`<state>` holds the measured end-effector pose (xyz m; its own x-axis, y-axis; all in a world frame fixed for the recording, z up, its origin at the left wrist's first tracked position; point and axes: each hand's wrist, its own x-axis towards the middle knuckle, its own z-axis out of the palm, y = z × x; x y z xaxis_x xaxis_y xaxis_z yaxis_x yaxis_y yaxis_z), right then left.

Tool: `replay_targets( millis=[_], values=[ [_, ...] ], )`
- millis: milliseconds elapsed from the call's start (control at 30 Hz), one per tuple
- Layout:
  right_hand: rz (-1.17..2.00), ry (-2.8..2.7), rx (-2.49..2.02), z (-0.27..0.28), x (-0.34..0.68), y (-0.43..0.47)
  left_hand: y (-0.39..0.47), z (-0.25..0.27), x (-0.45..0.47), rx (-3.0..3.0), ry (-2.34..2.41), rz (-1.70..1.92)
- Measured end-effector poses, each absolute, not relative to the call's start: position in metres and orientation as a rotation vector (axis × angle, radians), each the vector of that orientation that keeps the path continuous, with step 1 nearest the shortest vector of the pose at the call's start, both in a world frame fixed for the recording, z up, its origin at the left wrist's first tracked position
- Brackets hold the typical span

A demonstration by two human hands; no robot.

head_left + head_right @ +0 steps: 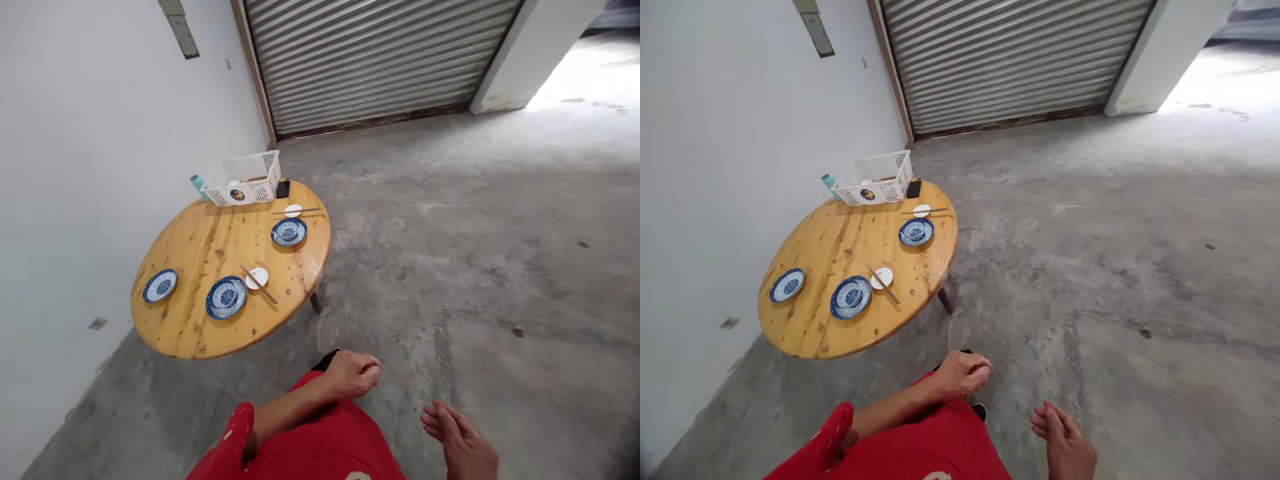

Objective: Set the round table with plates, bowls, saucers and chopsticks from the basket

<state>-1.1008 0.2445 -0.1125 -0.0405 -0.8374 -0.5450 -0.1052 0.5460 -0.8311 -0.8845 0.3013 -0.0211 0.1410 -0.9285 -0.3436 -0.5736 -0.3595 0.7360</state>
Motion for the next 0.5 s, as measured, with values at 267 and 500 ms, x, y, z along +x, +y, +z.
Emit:
replay_targets(
  millis=[267,500],
  values=[
    [-0.679,1.410,-0.881,-0.122,-1.087,0.110,0.184,-0.047,-0.890,1.994,-1.182,-1.158],
    [-0.587,1.667,-0.917,-0.111,-1.153,0.007,0.025,-0.038,-0.882,1.892,-1.168,-1.184]
  ],
)
